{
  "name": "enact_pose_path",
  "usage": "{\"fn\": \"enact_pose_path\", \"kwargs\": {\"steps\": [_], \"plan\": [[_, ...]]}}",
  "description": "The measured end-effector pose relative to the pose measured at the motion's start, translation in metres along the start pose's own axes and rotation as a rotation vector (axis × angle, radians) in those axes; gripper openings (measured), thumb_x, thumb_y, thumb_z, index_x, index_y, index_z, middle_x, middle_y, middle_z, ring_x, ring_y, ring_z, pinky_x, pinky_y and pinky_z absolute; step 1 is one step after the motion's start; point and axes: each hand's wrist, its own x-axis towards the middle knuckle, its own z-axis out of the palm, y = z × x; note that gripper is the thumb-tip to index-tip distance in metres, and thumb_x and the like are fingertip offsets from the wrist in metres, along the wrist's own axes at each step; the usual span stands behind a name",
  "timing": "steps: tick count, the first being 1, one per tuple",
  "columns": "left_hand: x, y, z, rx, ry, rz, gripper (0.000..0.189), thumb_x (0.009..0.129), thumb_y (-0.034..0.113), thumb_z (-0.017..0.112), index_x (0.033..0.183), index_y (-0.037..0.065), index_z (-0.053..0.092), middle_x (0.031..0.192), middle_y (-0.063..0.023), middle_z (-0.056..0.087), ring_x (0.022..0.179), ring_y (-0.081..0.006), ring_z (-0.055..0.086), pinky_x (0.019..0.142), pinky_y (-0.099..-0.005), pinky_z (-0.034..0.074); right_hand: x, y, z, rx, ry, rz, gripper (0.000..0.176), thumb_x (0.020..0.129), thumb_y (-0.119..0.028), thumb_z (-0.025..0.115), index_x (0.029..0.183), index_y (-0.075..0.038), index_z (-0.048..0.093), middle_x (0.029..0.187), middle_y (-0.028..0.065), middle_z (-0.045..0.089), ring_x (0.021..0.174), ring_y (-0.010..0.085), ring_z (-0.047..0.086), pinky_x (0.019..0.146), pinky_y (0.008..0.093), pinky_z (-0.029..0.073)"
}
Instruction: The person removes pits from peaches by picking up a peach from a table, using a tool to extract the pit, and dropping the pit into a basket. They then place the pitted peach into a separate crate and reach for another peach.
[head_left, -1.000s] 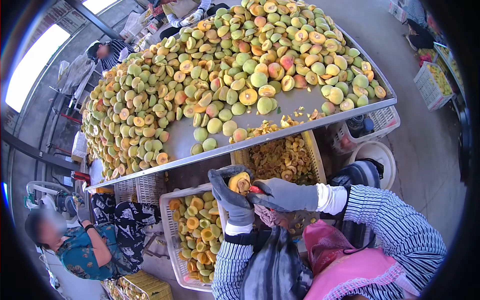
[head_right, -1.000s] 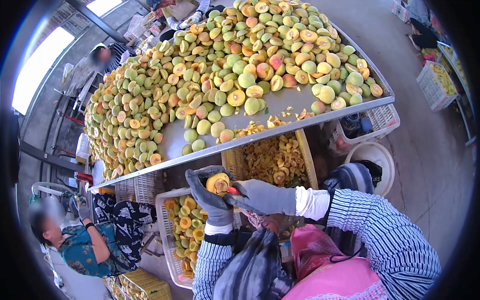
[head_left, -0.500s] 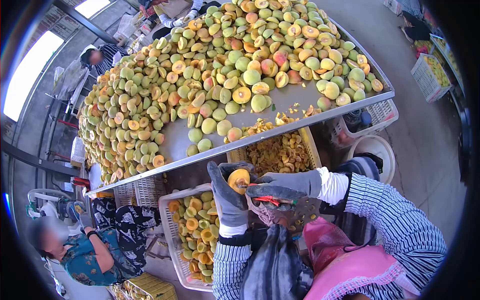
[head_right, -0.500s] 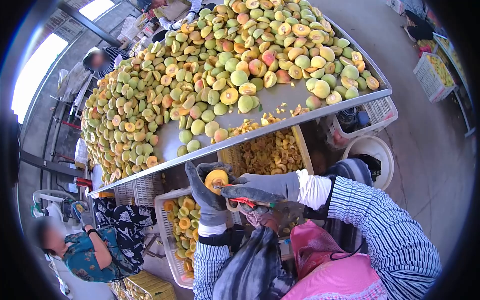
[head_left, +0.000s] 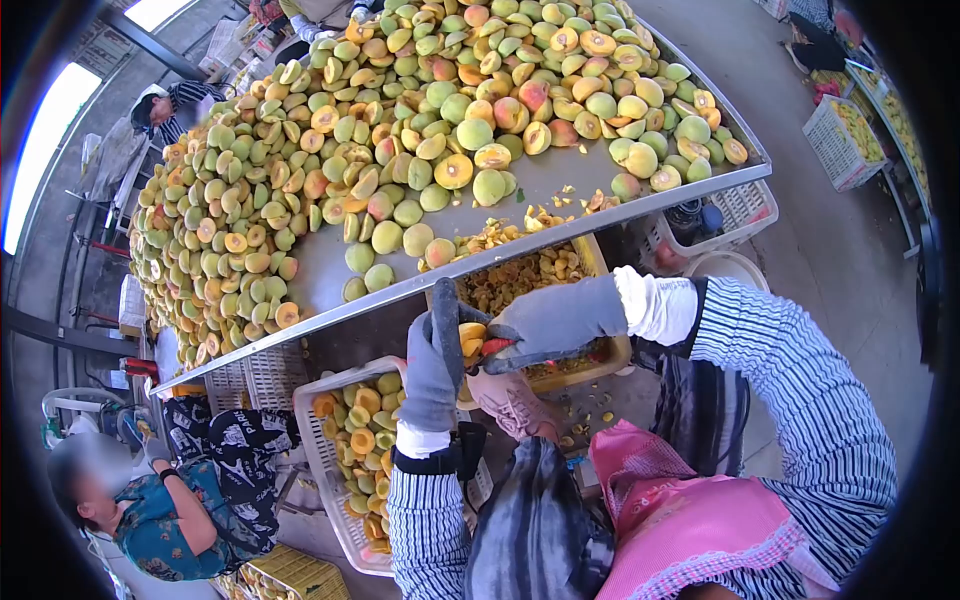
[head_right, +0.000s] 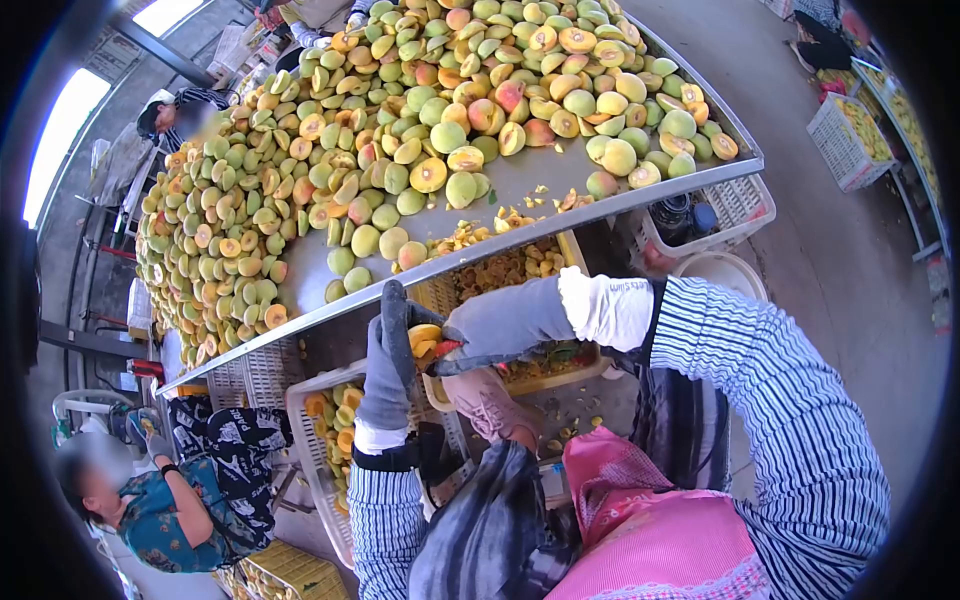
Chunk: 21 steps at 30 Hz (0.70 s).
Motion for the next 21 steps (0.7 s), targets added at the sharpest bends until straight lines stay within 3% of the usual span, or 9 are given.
{"fn": "enact_pose_path", "kwargs": {"steps": [3, 7, 9, 11, 14, 17, 19, 20, 21], "plan": [[0.003, -0.007, 0.002, 0.051, 0.042, -0.066, 0.063, 0.098, 0.057, 0.049, 0.085, -0.002, 0.068, 0.066, -0.0070, 0.063, 0.058, -0.0114, 0.060, 0.053, -0.0242, 0.048, -0.009, -0.018, -0.005, -0.429, 0.142, -0.077, 0.039, 0.091, -0.040, 0.059, 0.090, -0.002, 0.070, 0.085, 0.0228, 0.070, 0.071, 0.0329, 0.071, 0.056, 0.0447, 0.053], [-0.007, -0.006, 0.005, 0.216, 0.114, -0.100, 0.068, 0.097, 0.061, 0.047, 0.084, -0.002, 0.067, 0.066, -0.0064, 0.062, 0.053, -0.0127, 0.059, 0.048, -0.0258, 0.046, -0.002, -0.012, 0.021, -0.964, 0.231, 0.031, 0.032, 0.088, -0.032, 0.059, 0.100, -0.002, 0.063, 0.068, 0.0135, 0.067, 0.062, 0.0313, 0.069, 0.050, 0.0480, 0.051], [-0.002, -0.026, -0.001, 0.110, 0.147, -0.101, 0.069, 0.097, 0.065, 0.044, 0.085, 0.000, 0.066, 0.067, -0.0080, 0.063, 0.049, -0.0166, 0.060, 0.046, -0.0275, 0.048, -0.004, -0.013, 0.015, -0.730, 0.295, 0.016, 0.036, 0.088, -0.035, 0.059, 0.103, -0.002, 0.060, 0.067, 0.0140, 0.066, 0.061, 0.0335, 0.069, 0.050, 0.0472, 0.051], [-0.004, -0.029, -0.009, -0.550, 0.193, -0.282, 0.072, 0.094, 0.070, 0.042, 0.090, 0.001, 0.064, 0.070, -0.0099, 0.065, 0.052, -0.0222, 0.064, 0.048, -0.0314, 0.054, -0.012, -0.003, 0.010, -0.404, 0.361, 0.074, 0.044, 0.088, -0.047, 0.061, 0.107, -0.008, 0.058, 0.076, 0.0182, 0.067, 0.072, 0.0395, 0.067, 0.064, 0.0482, 0.052], [-0.006, -0.030, -0.013, -0.652, 0.136, -0.310, 0.078, 0.091, 0.076, 0.040, 0.102, 0.002, 0.061, 0.076, -0.0125, 0.067, 0.059, -0.0270, 0.068, 0.050, -0.0385, 0.059, -0.006, 0.011, 0.021, -0.280, 0.466, 0.144, 0.044, 0.086, -0.046, 0.065, 0.108, -0.009, 0.057, 0.085, 0.0193, 0.068, 0.080, 0.0400, 0.067, 0.069, 0.0482, 0.051], [-0.004, -0.050, -0.007, -0.718, 0.013, -0.321, 0.079, 0.092, 0.074, 0.041, 0.117, 0.001, 0.057, 0.090, -0.0148, 0.069, 0.069, -0.0270, 0.070, 0.060, -0.0399, 0.061, 0.010, 0.020, 0.031, -0.045, 0.629, -0.058, 0.044, 0.084, -0.044, 0.070, 0.107, -0.008, 0.056, 0.090, 0.0194, 0.068, 0.084, 0.0411, 0.066, 0.071, 0.0478, 0.051], [-0.001, -0.043, 0.008, -0.534, 0.083, -0.035, 0.076, 0.095, 0.070, 0.040, 0.126, 0.002, 0.054, 0.103, -0.0139, 0.067, 0.083, -0.0256, 0.069, 0.072, -0.0372, 0.060, 0.020, 0.023, 0.035, 0.061, 0.607, -0.168, 0.043, 0.083, -0.038, 0.074, 0.108, -0.007, 0.056, 0.092, 0.0181, 0.067, 0.084, 0.0416, 0.064, 0.072, 0.0463, 0.050], [-0.009, -0.030, 0.006, -0.685, 0.012, -0.257, 0.071, 0.100, 0.063, 0.038, 0.135, 0.002, 0.051, 0.119, -0.0127, 0.064, 0.101, -0.0230, 0.066, 0.085, -0.0327, 0.057, 0.027, 0.030, 0.041, 0.161, 0.620, -0.221, 0.040, 0.085, -0.036, 0.074, 0.107, -0.007, 0.059, 0.086, 0.0133, 0.067, 0.075, 0.0311, 0.066, 0.067, 0.0385, 0.051], [-0.012, -0.022, 0.007, -0.684, 0.013, -0.250, 0.071, 0.100, 0.063, 0.038, 0.135, 0.002, 0.051, 0.119, -0.0127, 0.064, 0.101, -0.0230, 0.066, 0.085, -0.0327, 0.057, 0.027, 0.031, 0.042, 0.156, 0.623, -0.226, 0.040, 0.085, -0.036, 0.074, 0.107, -0.007, 0.059, 0.086, 0.0133, 0.067, 0.075, 0.0311, 0.066, 0.067, 0.0385, 0.051]]}}
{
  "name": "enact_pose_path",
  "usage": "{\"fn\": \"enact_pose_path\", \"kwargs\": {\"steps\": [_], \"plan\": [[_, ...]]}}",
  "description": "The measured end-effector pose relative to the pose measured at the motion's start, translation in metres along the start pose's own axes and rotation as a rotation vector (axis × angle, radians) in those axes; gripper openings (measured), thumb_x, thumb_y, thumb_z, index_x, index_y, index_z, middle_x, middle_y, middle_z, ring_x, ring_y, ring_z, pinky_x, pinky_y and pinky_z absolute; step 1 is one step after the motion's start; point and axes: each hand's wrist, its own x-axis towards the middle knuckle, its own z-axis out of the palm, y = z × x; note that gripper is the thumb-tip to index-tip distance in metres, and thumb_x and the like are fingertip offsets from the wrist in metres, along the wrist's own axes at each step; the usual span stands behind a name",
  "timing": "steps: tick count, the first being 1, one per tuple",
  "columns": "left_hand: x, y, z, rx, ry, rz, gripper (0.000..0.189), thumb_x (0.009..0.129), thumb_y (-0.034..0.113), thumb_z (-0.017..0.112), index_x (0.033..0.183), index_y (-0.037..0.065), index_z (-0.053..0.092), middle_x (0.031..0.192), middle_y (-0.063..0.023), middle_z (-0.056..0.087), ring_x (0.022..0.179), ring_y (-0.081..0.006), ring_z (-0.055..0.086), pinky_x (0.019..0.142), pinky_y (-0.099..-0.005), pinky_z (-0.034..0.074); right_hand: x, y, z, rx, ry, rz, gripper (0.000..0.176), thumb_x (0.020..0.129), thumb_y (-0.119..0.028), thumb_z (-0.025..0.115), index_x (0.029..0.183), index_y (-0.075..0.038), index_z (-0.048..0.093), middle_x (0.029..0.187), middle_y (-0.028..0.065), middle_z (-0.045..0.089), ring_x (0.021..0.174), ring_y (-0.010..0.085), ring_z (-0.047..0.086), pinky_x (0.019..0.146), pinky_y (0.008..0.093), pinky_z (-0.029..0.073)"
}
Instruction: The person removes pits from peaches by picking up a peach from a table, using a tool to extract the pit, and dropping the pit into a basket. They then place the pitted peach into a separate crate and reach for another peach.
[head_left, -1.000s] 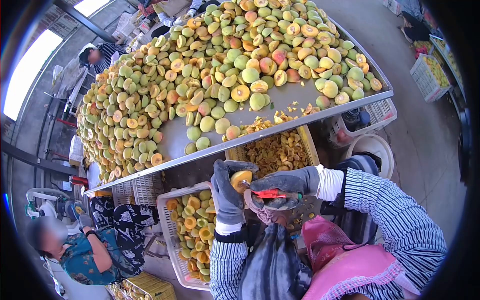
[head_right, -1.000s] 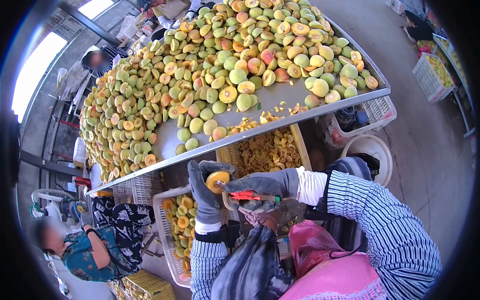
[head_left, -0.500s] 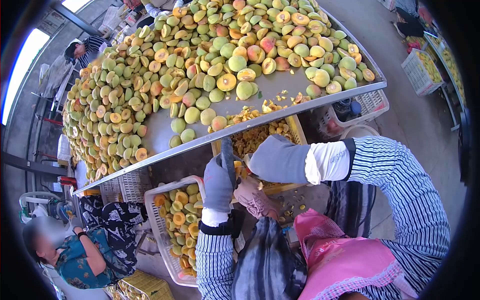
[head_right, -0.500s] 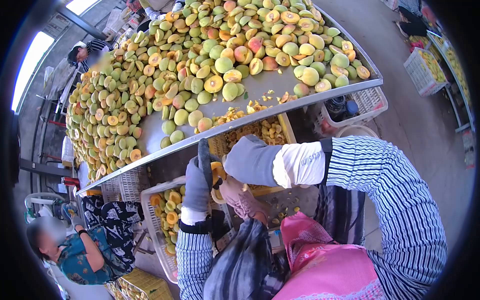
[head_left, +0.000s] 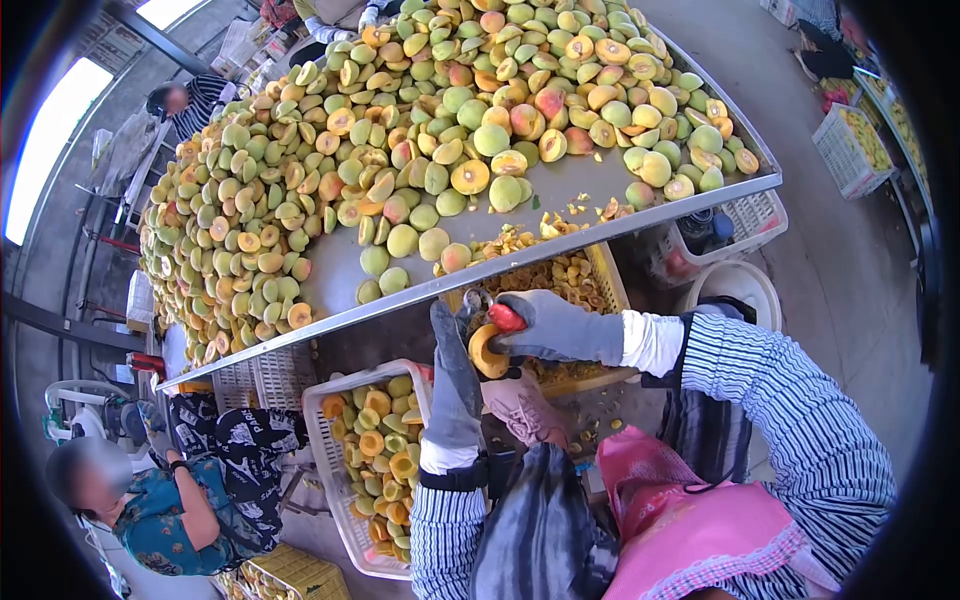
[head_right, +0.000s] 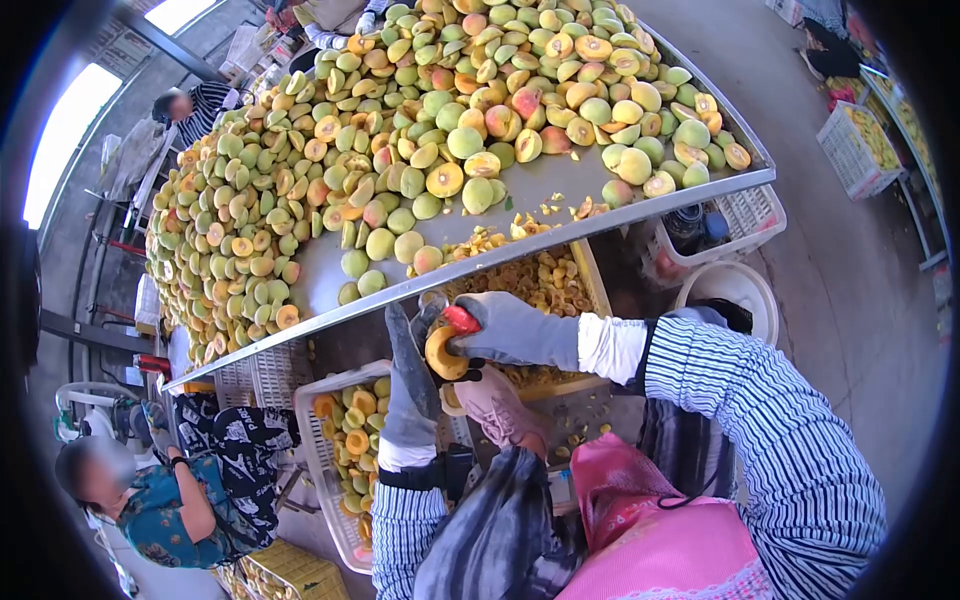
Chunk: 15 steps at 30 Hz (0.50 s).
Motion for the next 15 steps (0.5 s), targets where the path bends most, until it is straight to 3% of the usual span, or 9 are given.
{"fn": "enact_pose_path", "kwargs": {"steps": [2, 3, 4, 7, 8, 11, 12, 14, 15], "plan": [[-0.006, -0.001, 0.005, 0.132, -0.139, 0.228, 0.070, 0.102, 0.060, 0.035, 0.142, 0.003, 0.046, 0.132, -0.0133, 0.058, 0.114, -0.0223, 0.061, 0.094, -0.0325, 0.053, -0.002, 0.002, 0.000, 0.652, -0.001, 0.462, 0.041, 0.087, -0.035, 0.073, 0.114, -0.006, 0.063, 0.091, 0.0089, 0.069, 0.077, 0.0183, 0.067, 0.068, 0.0303, 0.053], [-0.005, 0.005, 0.002, 0.053, -0.181, 0.256, 0.058, 0.103, 0.040, 0.052, 0.146, 0.003, 0.041, 0.139, -0.0135, 0.053, 0.125, -0.0218, 0.054, 0.103, -0.0331, 0.047, -0.001, -0.005, 0.003, 0.878, 0.122, 0.369, 0.039, 0.088, -0.035, 0.074, 0.110, -0.004, 0.064, 0.086, 0.0015, 0.065, 0.065, 0.0073, 0.059, 0.051, 0.0225, 0.046], [-0.009, 0.003, 0.006, 0.055, -0.187, 0.254, 0.058, 0.103, 0.040, 0.052, 0.146, 0.003, 0.041, 0.139, -0.0135, 0.053, 0.125, -0.0218, 0.054, 0.103, -0.0331, 0.047, -0.002, -0.011, -0.003, 0.878, 0.128, 0.368, 0.039, 0.088, -0.035, 0.074, 0.110, -0.004, 0.064, 0.086, 0.0015, 0.065, 0.065, 0.0073, 0.059, 0.051, 0.0225, 0.046], [-0.020, 0.000, 0.016, 0.646, -0.140, 0.670, 0.068, 0.084, -0.006, 0.070, 0.145, 0.000, 0.041, 0.142, -0.0133, 0.051, 0.127, -0.0214, 0.052, 0.107, -0.0347, 0.044, -0.011, -0.031, -0.024, 1.031, -0.007, 0.620, 0.038, 0.091, -0.031, 0.072, 0.115, -0.004, 0.062, 0.085, 0.0023, 0.065, 0.070, 0.0071, 0.060, 0.057, 0.0211, 0.047], [-0.021, -0.002, 0.016, 0.646, -0.140, 0.672, 0.068, 0.084, -0.006, 0.070, 0.145, 0.000, 0.041, 0.142, -0.0133, 0.051, 0.127, -0.0214, 0.052, 0.107, -0.0347, 0.044, -0.013, -0.031, -0.023, 1.030, -0.008, 0.618, 0.038, 0.091, -0.031, 0.072, 0.115, -0.004, 0.062, 0.085, 0.0023, 0.065, 0.070, 0.0071, 0.060, 0.057, 0.0211, 0.047], [-0.023, -0.005, 0.019, 0.331, -0.093, 0.544, 0.057, 0.089, -0.004, 0.066, 0.142, 0.000, 0.045, 0.137, -0.0129, 0.055, 0.123, -0.0212, 0.054, 0.104, -0.0341, 0.045, -0.019, -0.026, -0.016, 0.928, -0.055, 0.508, 0.043, 0.088, -0.040, 0.074, 0.112, -0.006, 0.061, 0.084, 0.0046, 0.065, 0.073, 0.0093, 0.061, 0.064, 0.0264, 0.050], [-0.027, -0.002, 0.020, 0.286, -0.013, 0.509, 0.045, 0.097, 0.011, 0.060, 0.139, 0.000, 0.048, 0.131, -0.0134, 0.059, 0.119, -0.0201, 0.057, 0.104, -0.0323, 0.044, -0.019, -0.028, -0.018, 0.929, -0.055, 0.507, 0.043, 0.088, -0.040, 0.074, 0.112, -0.006, 0.061, 0.084, 0.0046, 0.065, 0.073, 0.0093, 0.061, 0.064, 0.0264, 0.050], [-0.018, -0.006, -0.001, 0.296, 0.097, 0.505, 0.042, 0.102, 0.027, 0.050, 0.134, 0.000, 0.051, 0.119, -0.0131, 0.063, 0.104, -0.0209, 0.065, 0.090, -0.0315, 0.054, -0.018, -0.033, -0.024, 0.252, 0.037, 0.285, 0.040, 0.086, -0.038, 0.075, 0.105, -0.006, 0.060, 0.083, 0.0131, 0.065, 0.075, 0.0186, 0.066, 0.066, 0.0346, 0.052], [-0.021, -0.005, -0.005, 0.296, 0.097, 0.508, 0.042, 0.102, 0.027, 0.050, 0.134, 0.000, 0.051, 0.119, -0.0131, 0.063, 0.104, -0.0209, 0.065, 0.090, -0.0315, 0.054, -0.015, -0.030, -0.020, -0.206, 0.196, -0.023, 0.036, 0.083, -0.035, 0.073, 0.100, -0.007, 0.056, 0.083, 0.0186, 0.065, 0.077, 0.0311, 0.068, 0.065, 0.0430, 0.052]]}}
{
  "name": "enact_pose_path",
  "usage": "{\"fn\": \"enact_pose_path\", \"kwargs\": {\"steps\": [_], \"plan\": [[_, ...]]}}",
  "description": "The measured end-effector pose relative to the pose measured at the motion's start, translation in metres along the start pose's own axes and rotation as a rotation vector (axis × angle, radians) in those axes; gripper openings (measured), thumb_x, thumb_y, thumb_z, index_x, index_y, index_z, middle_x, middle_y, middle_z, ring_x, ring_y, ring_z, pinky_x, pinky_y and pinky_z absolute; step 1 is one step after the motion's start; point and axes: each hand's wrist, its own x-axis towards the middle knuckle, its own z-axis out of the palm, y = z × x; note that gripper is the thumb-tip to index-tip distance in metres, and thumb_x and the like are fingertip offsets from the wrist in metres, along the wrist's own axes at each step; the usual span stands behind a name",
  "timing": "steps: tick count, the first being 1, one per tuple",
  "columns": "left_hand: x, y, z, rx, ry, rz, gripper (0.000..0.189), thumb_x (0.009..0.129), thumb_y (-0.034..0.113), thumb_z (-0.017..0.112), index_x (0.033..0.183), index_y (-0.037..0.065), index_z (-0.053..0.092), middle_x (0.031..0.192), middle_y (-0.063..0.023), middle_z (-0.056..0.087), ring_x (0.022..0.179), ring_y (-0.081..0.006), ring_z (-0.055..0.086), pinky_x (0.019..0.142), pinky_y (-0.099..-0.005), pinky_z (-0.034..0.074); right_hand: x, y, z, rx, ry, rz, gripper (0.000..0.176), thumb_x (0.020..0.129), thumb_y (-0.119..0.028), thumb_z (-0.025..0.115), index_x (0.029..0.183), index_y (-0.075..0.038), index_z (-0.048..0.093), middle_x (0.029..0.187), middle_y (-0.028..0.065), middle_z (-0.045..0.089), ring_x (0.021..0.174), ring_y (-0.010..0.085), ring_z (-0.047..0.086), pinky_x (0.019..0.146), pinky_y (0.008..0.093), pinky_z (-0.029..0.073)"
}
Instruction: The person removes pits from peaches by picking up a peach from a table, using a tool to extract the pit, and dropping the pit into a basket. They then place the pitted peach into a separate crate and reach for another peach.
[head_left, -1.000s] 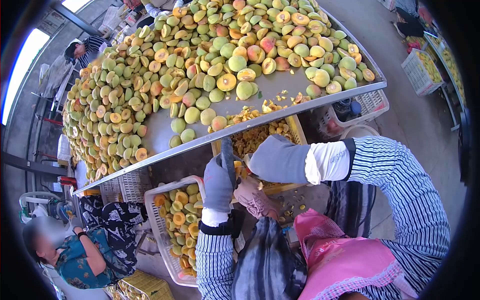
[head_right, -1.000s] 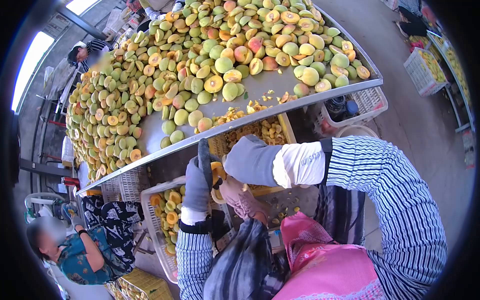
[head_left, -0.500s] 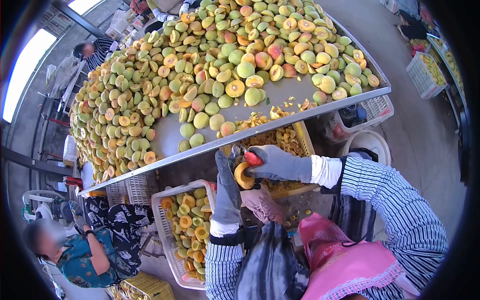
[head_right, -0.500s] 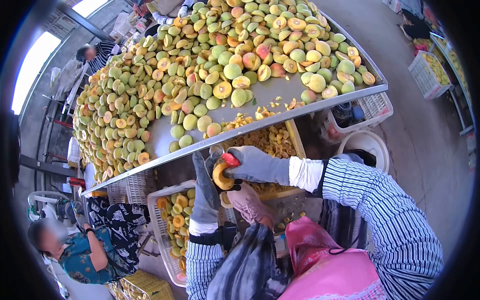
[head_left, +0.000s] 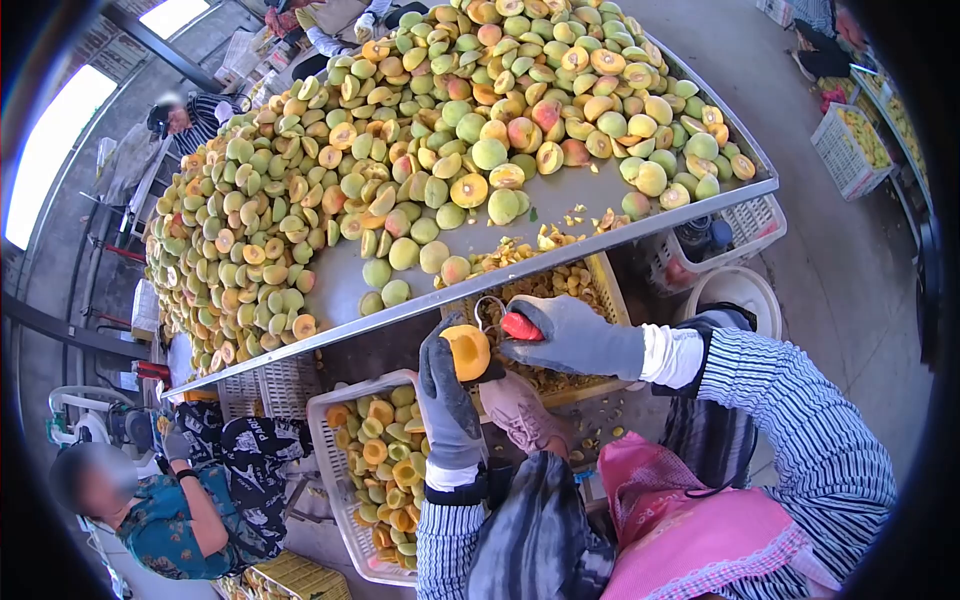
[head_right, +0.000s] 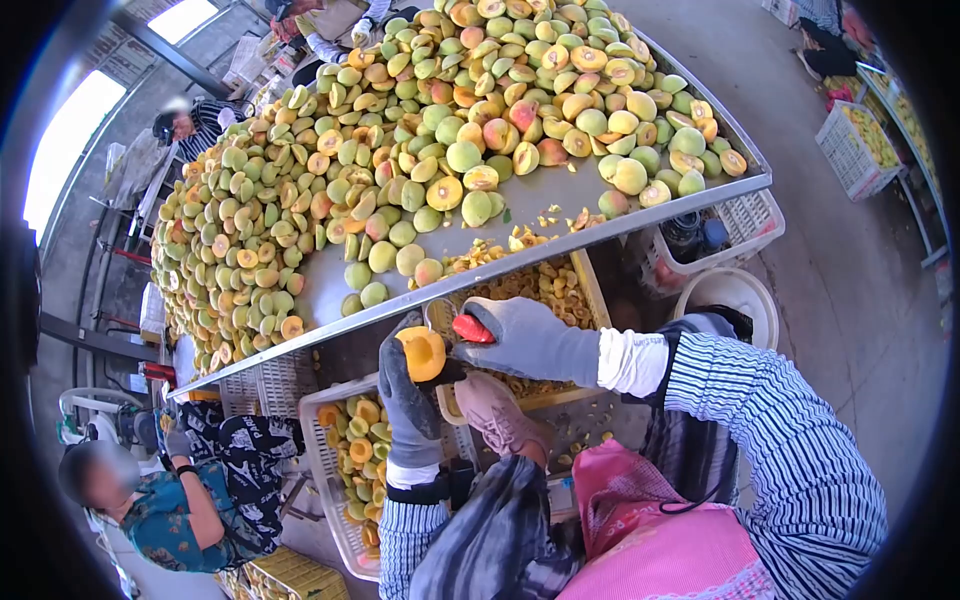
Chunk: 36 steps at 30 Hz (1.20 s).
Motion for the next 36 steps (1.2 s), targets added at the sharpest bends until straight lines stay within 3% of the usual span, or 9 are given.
{"fn": "enact_pose_path", "kwargs": {"steps": [2, 5, 11, 19, 23, 25, 27, 34, 36], "plan": [[-0.005, 0.002, -0.005, -0.208, -0.035, -0.274, 0.042, 0.100, 0.032, 0.049, 0.129, 0.002, 0.054, 0.107, -0.0124, 0.064, 0.085, -0.0224, 0.069, 0.068, -0.0310, 0.061, -0.003, 0.003, -0.003, -0.137, -0.082, 0.006, 0.037, 0.083, -0.033, 0.072, 0.106, -0.009, 0.055, 0.084, 0.0160, 0.066, 0.076, 0.0337, 0.067, 0.064, 0.0434, 0.052], [-0.007, 0.010, -0.001, -0.237, -0.083, -0.297, 0.039, 0.096, 0.029, 0.054, 0.124, 0.002, 0.055, 0.102, -0.0110, 0.063, 0.073, -0.0231, 0.068, 0.052, -0.0315, 0.059, 0.001, -0.014, -0.012, -0.330, -0.227, 0.054, 0.040, 0.083, -0.031, 0.070, 0.115, -0.013, 0.053, 0.087, 0.0109, 0.067, 0.077, 0.0334, 0.068, 0.063, 0.0438, 0.053], [-0.007, 0.007, -0.003, -0.112, -0.122, -0.278, 0.036, 0.092, 0.022, 0.056, 0.122, 0.002, 0.057, 0.104, -0.0097, 0.062, 0.087, -0.0176, 0.066, 0.064, -0.0259, 0.058, -0.002, -0.002, 0.007, -0.424, -0.082, -0.109, 0.032, 0.082, -0.031, 0.070, 0.102, -0.012, 0.054, 0.078, 0.0087, 0.064, 0.069, 0.0305, 0.068, 0.053, 0.0429, 0.051], [-0.012, 0.008, -0.002, -0.102, -0.121, -0.446, 0.032, 0.088, 0.010, 0.057, 0.119, 0.003, 0.059, 0.105, -0.0059, 0.062, 0.095, -0.0138, 0.062, 0.083, -0.0250, 0.051, -0.005, 0.004, 0.012, -0.542, -0.175, -0.121, 0.046, 0.082, -0.038, 0.070, 0.117, -0.011, 0.056, 0.086, 0.0066, 0.063, 0.072, 0.0278, 0.068, 0.057, 0.0412, 0.050], [-0.012, 0.008, -0.001, -0.133, -0.108, -0.441, 0.032, 0.087, 0.010, 0.057, 0.119, 0.003, 0.059, 0.105, -0.0061, 0.063, 0.095, -0.0138, 0.063, 0.081, -0.0244, 0.052, -0.009, 0.011, 0.016, -0.547, -0.175, -0.118, 0.046, 0.082, -0.038, 0.070, 0.117, -0.011, 0.056, 0.085, 0.0064, 0.063, 0.071, 0.0272, 0.068, 0.057, 0.0410, 0.050], [-0.012, 0.005, -0.002, -0.127, -0.109, -0.446, 0.032, 0.087, 0.009, 0.057, 0.119, 0.003, 0.059, 0.105, -0.0063, 0.063, 0.094, -0.0142, 0.063, 0.081, -0.0243, 0.052, -0.010, 0.014, 0.019, -0.520, -0.077, -0.188, 0.028, 0.086, -0.028, 0.064, 0.107, -0.011, 0.057, 0.076, 0.0064, 0.062, 0.063, 0.0257, 0.068, 0.047, 0.0392, 0.050], [-0.011, 0.002, -0.003, -0.084, -0.162, -0.452, 0.036, 0.087, 0.015, 0.055, 0.122, 0.005, 0.054, 0.087, -0.0152, 0.066, 0.056, -0.0204, 0.064, 0.048, -0.0288, 0.057, -0.012, 0.015, 0.021, -0.626, -0.093, -0.196, 0.027, 0.087, -0.027, 0.062, 0.107, -0.011, 0.057, 0.076, 0.0067, 0.062, 0.063, 0.0255, 0.068, 0.047, 0.0386, 0.050], [-0.016, -0.015, -0.007, -0.132, -0.133, -0.502, 0.034, 0.086, 0.015, 0.058, 0.117, 0.001, 0.056, 0.087, -0.0131, 0.067, 0.064, -0.0194, 0.068, 0.049, -0.0264, 0.057, -0.016, 0.012, 0.030, -0.469, -0.390, 0.148, 0.020, 0.092, -0.020, 0.055, 0.108, -0.009, 0.056, 0.079, 0.0098, 0.067, 0.069, 0.0282, 0.071, 0.051, 0.0407, 0.052], [-0.016, -0.016, -0.009, -0.137, -0.161, -0.555, 0.034, 0.086, 0.015, 0.060, 0.117, 0.001, 0.056, 0.088, -0.0115, 0.067, 0.067, -0.0193, 0.069, 0.049, -0.0265, 0.057, -0.019, 0.013, 0.031, -0.515, -0.366, 0.109, 0.021, 0.092, -0.021, 0.055, 0.109, -0.009, 0.056, 0.080, 0.0111, 0.068, 0.070, 0.0301, 0.071, 0.053, 0.0427, 0.052]]}}
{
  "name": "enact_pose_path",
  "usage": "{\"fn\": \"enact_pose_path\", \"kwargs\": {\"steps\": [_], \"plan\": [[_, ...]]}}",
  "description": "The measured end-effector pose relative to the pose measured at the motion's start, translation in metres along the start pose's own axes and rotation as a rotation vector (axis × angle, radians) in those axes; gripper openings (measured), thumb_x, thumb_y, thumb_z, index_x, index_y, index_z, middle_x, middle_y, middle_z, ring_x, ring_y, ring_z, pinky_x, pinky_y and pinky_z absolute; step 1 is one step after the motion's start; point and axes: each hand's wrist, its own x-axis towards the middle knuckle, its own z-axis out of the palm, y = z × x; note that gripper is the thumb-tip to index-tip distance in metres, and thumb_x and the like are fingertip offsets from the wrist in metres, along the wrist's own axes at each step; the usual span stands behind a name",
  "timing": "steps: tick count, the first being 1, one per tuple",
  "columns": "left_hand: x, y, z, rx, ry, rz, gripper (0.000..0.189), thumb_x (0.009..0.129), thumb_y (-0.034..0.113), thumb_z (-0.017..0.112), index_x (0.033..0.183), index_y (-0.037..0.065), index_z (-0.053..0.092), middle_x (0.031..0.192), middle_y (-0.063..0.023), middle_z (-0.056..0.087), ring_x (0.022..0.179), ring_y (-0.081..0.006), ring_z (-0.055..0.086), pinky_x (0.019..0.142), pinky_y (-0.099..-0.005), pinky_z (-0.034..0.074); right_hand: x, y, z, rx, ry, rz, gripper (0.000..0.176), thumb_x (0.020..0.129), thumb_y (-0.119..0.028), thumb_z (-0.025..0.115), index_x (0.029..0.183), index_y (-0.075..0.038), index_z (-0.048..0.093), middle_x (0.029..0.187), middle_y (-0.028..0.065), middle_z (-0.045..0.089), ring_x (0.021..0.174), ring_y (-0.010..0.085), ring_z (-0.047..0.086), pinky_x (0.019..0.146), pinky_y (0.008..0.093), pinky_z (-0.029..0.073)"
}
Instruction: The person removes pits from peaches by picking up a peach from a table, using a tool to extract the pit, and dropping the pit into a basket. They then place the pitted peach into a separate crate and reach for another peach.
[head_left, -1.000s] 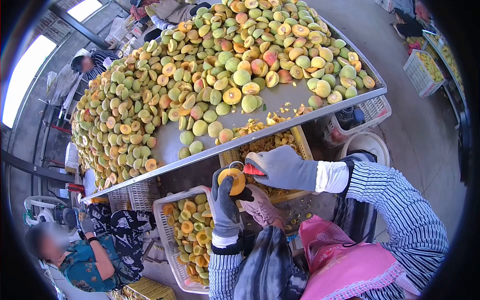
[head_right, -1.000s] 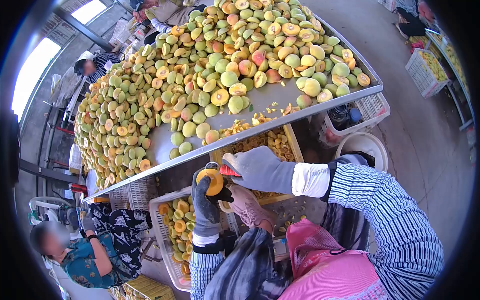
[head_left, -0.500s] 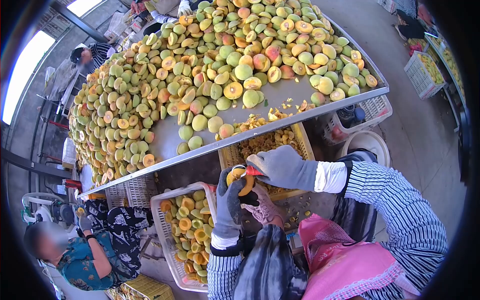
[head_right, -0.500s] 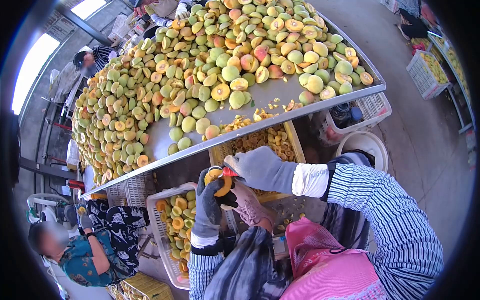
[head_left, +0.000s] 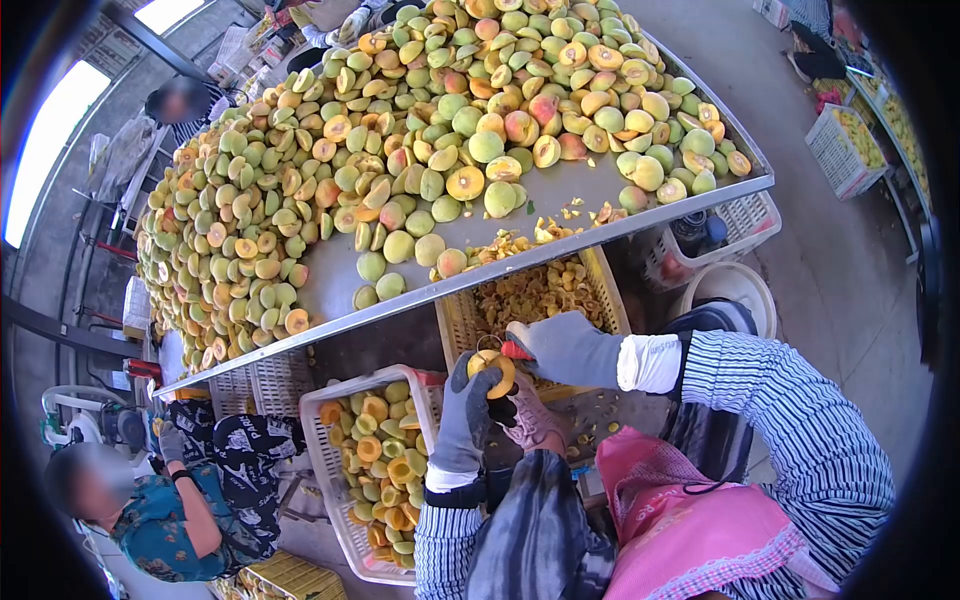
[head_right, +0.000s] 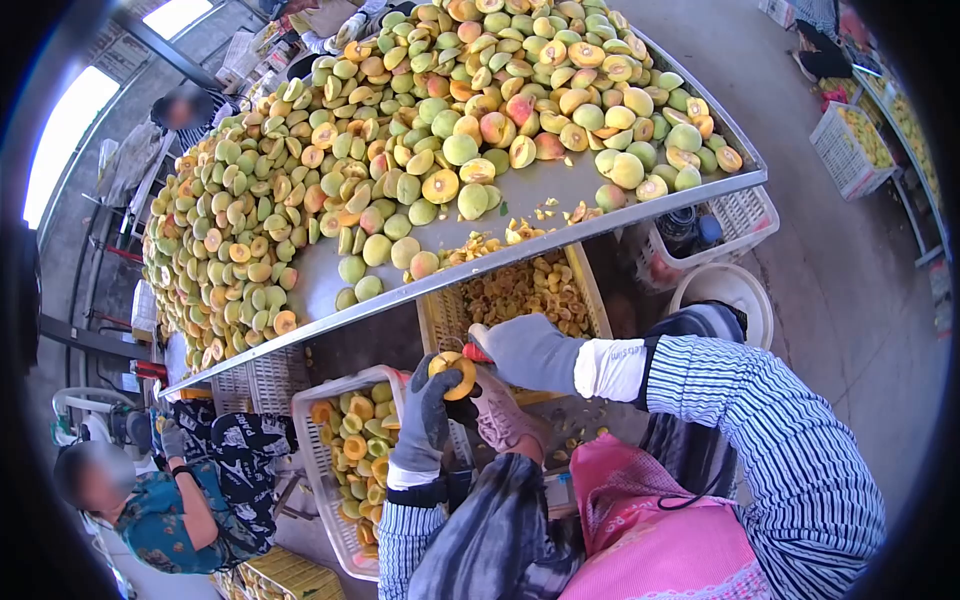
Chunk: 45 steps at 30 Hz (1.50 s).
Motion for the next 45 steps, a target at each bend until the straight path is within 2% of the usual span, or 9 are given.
{"fn": "enact_pose_path", "kwargs": {"steps": [13, 19, 23, 24, 27, 31, 37, 42, 45], "plan": [[0.007, -0.017, -0.022, -0.049, -0.044, 0.069, 0.042, 0.084, 0.015, 0.065, 0.122, 0.003, 0.053, 0.092, -0.0129, 0.068, 0.067, -0.0219, 0.069, 0.054, -0.0310, 0.060, 0.016, -0.004, -0.004, 0.178, -0.072, 0.078, 0.032, 0.086, -0.031, 0.063, 0.105, -0.006, 0.056, 0.082, 0.0175, 0.069, 0.079, 0.0395, 0.068, 0.066, 0.0504, 0.051], [-0.007, -0.003, -0.034, -0.069, -0.131, 0.028, 0.044, 0.085, 0.009, 0.066, 0.127, 0.000, 0.055, 0.107, -0.0082, 0.064, 0.092, -0.0172, 0.067, 0.075, -0.0286, 0.058, 0.019, 0.020, 0.011, 0.300, -0.042, 0.084, 0.036, 0.084, -0.034, 0.068, 0.103, -0.006, 0.057, 0.087, 0.0189, 0.068, 0.083, 0.0395, 0.067, 0.071, 0.0504, 0.050], [-0.023, 0.008, -0.123, 0.412, 0.034, -0.083, 0.044, 0.083, 0.017, 0.070, 0.124, 0.002, 0.060, 0.115, -0.0099, 0.064, 0.099, -0.0222, 0.066, 0.089, -0.0318, 0.054, 0.028, 0.041, -0.022, 0.095, -0.036, 0.172, 0.035, 0.083, -0.035, 0.068, 0.101, -0.007, 0.058, 0.089, 0.0177, 0.068, 0.084, 0.0389, 0.067, 0.072, 0.0494, 0.051], [-0.032, 0.004, -0.153, 0.756, 0.148, -0.033, 0.048, 0.082, 0.021, 0.071, 0.125, 0.004, 0.060, 0.118, -0.0118, 0.064, 0.104, -0.0259, 0.065, 0.091, -0.0333, 0.052, 0.036, 0.050, -0.020, 0.140, 0.226, 0.088, 0.036, 0.083, -0.035, 0.068, 0.103, -0.007, 0.058, 0.089, 0.0181, 0.068, 0.084, 0.0375, 0.068, 0.073, 0.0484, 0.052], [-0.049, 0.007, -0.180, 1.445, 0.529, 0.205, 0.057, 0.080, 0.031, 0.075, 0.129, 0.008, 0.059, 0.124, -0.0166, 0.063, 0.116, -0.0352, 0.060, 0.096, -0.0370, 0.049, 0.076, 0.036, -0.056, 0.172, 0.325, 0.093, 0.047, 0.082, -0.039, 0.070, 0.113, -0.005, 0.057, 0.091, 0.0186, 0.068, 0.088, 0.0384, 0.067, 0.075, 0.0483, 0.052], [-0.028, 0.028, -0.148, 0.614, 0.355, 0.329, 0.046, 0.089, 0.015, 0.070, 0.131, 0.001, 0.057, 0.121, -0.0101, 0.065, 0.109, -0.0184, 0.061, 0.096, -0.0290, 0.047, 0.155, 0.030, -0.041, 0.125, 0.269, 0.034, 0.043, 0.078, -0.035, 0.072, 0.105, -0.004, 0.062, 0.085, 0.0179, 0.069, 0.084, 0.0373, 0.068, 0.074, 0.0456, 0.053], [-0.004, 0.040, -0.077, 0.493, 0.245, 0.396, 0.037, 0.093, 0.008, 0.064, 0.128, -0.002, 0.059, 0.117, -0.0082, 0.065, 0.108, -0.0136, 0.058, 0.097, -0.0268, 0.045, 0.193, 0.040, -0.039, 0.145, -0.160, 0.132, 0.061, 0.070, -0.042, 0.080, 0.108, 0.004, 0.063, 0.087, 0.0211, 0.069, 0.080, 0.0353, 0.068, 0.072, 0.0444, 0.052], [0.008, 0.050, -0.027, 0.492, 0.244, 0.625, 0.058, 0.089, 0.001, 0.066, 0.142, -0.001, 0.045, 0.132, -0.0090, 0.057, 0.114, -0.0148, 0.056, 0.099, -0.0288, 0.046, 0.134, 0.038, -0.077, 1.022, -0.137, 0.184, 0.048, 0.083, -0.043, 0.075, 0.109, -0.006, 0.059, 0.068, -0.0022, 0.049, 0.059, 0.0069, 0.053, 0.048, 0.0235, 0.037], [0.014, 0.060, 0.000, 0.499, 0.128, 0.753, 0.062, 0.088, 0.001, 0.068, 0.145, 0.000, 0.043, 0.133, -0.0089, 0.056, 0.115, -0.0152, 0.055, 0.095, -0.0289, 0.049, 0.086, 0.005, -0.086, 1.175, -0.187, 0.177, 0.048, 0.084, -0.046, 0.075, 0.106, -0.006, 0.064, 0.067, 0.0000, 0.053, 0.051, 0.0096, 0.049, 0.045, 0.0251, 0.037]]}}
